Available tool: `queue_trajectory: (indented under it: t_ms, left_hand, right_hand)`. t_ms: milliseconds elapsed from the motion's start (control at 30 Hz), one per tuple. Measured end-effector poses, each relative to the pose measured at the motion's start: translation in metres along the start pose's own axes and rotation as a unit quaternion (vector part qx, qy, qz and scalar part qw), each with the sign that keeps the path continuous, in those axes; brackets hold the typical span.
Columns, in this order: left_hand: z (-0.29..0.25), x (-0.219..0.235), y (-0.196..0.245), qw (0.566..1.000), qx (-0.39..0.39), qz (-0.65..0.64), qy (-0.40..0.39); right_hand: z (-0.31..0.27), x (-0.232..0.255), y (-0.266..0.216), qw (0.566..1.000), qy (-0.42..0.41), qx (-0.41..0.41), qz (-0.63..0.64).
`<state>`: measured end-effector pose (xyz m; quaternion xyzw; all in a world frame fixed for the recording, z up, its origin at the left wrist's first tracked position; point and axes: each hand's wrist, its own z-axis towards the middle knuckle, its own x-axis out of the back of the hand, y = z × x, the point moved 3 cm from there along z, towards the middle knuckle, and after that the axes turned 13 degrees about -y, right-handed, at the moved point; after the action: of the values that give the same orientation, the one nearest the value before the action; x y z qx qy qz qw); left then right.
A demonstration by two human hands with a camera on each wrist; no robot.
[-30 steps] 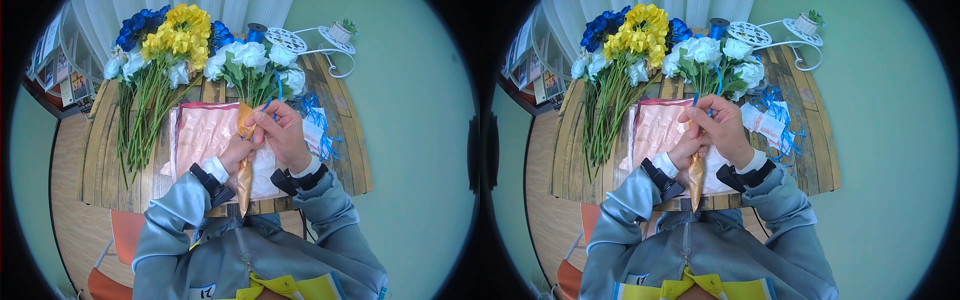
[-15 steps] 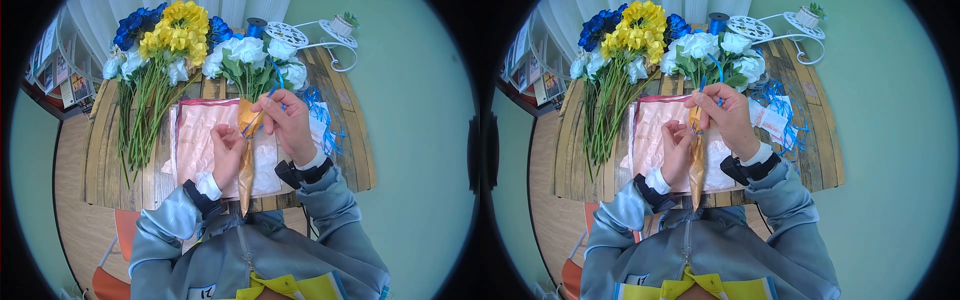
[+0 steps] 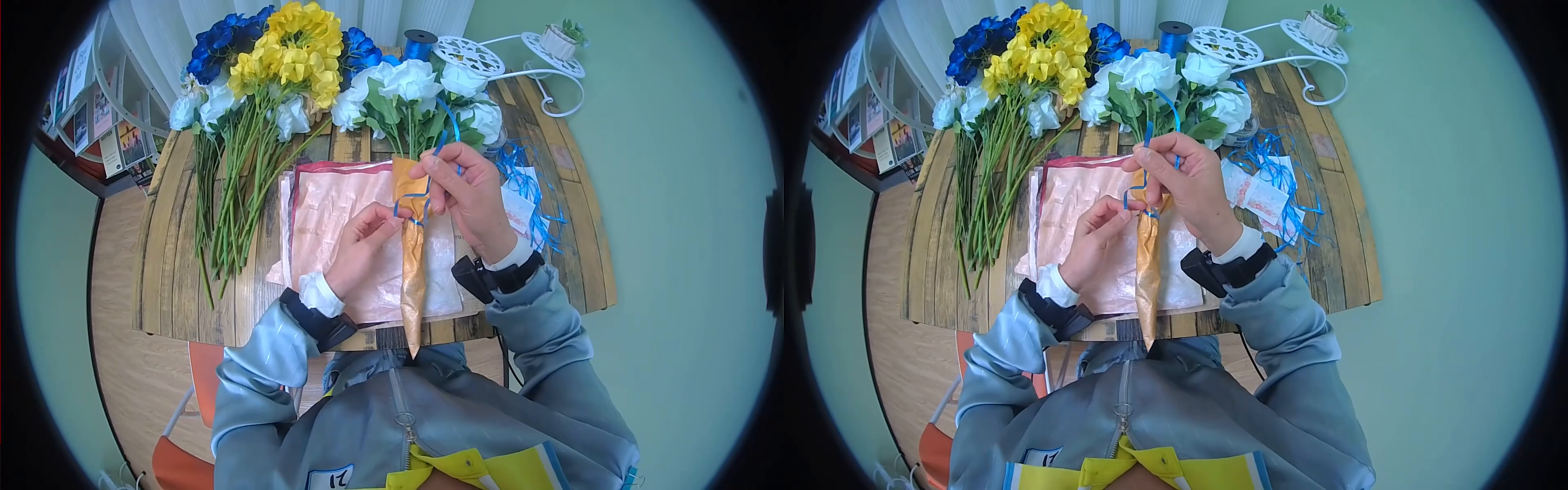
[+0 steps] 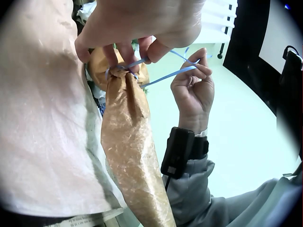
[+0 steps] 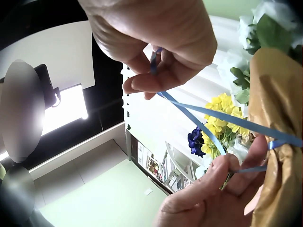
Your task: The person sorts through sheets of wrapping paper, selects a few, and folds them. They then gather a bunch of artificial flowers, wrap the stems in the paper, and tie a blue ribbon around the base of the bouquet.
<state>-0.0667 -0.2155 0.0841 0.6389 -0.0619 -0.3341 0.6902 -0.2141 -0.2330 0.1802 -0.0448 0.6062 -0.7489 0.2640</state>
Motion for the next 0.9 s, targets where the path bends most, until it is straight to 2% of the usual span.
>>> queue_trajectory:
  t_ms: [100,167,200,267,300,367,400,433,467,500,533,600,700,767,833,900]
  left_hand:
    - [0.001,0.003,-0.003,0.999,0.013,-0.008,-0.042]
    - [0.0,0.009,-0.018,0.997,0.079,0.012,-0.012]
    - [-0.001,0.006,-0.018,0.997,0.079,0.012,-0.013]
    - [-0.002,-0.002,-0.015,0.986,0.054,0.143,0.064]
    - [-0.002,-0.008,-0.016,0.986,0.054,0.143,0.064]
    - [0.0,-0.016,-0.018,0.978,0.103,0.16,0.09]
    - [0.004,-0.01,-0.033,0.972,0.122,0.198,0.034]
    - [0.008,-0.006,-0.047,0.972,0.12,0.199,0.034]
    - [0.012,-0.004,-0.059,0.972,0.076,0.221,0.026]
    - [0.015,-0.01,-0.05,0.97,0.033,0.242,0.019]
    - [0.015,-0.016,-0.045,0.97,0.033,0.241,0.02]
    - [0.013,-0.025,-0.043,0.986,0.155,0.011,0.057]
    - [0.012,-0.028,-0.049,0.978,0.197,0.019,0.064]
    - [0.013,-0.023,-0.053,0.982,0.182,0.021,0.044]
    - [0.011,-0.026,-0.05,0.985,0.171,0.024,0.019]
    - [0.009,-0.027,-0.045,0.976,0.201,0.068,0.047]
  right_hand:
    - [0.003,0.003,0.003,1.0,0.003,-0.008,-0.023]
    - [0.003,0.002,0.002,1.0,-0.006,-0.007,-0.007]
    - [0.003,0.002,0.001,1.0,-0.006,-0.006,-0.007]
    - [0.003,-0.001,0.0,1.0,-0.016,-0.006,-0.001]
    - [0.003,-0.001,-0.001,1.0,-0.016,-0.005,-0.001]
    - [0.004,-0.003,-0.002,1.0,-0.027,-0.008,0.014]
    - [0.004,-0.006,-0.002,1.0,-0.028,-0.007,0.013]
    - [0.004,-0.008,-0.002,0.999,-0.029,-0.021,0.0]
    - [0.003,-0.01,-0.002,0.999,-0.03,-0.036,-0.012]
    - [0.004,-0.01,-0.004,0.999,-0.03,-0.036,-0.012]
    - [0.004,-0.011,-0.006,0.998,-0.039,-0.037,0.031]
    - [0.004,-0.013,-0.009,0.995,-0.047,-0.039,0.075]
    - [0.004,-0.018,-0.016,0.993,-0.033,-0.081,0.082]
    - [0.004,-0.019,-0.019,0.993,-0.021,-0.108,0.051]
    - [0.006,-0.014,-0.021,0.994,-0.019,-0.109,0.025]
    - [0.008,-0.011,-0.025,0.994,-0.017,-0.104,-0.005]
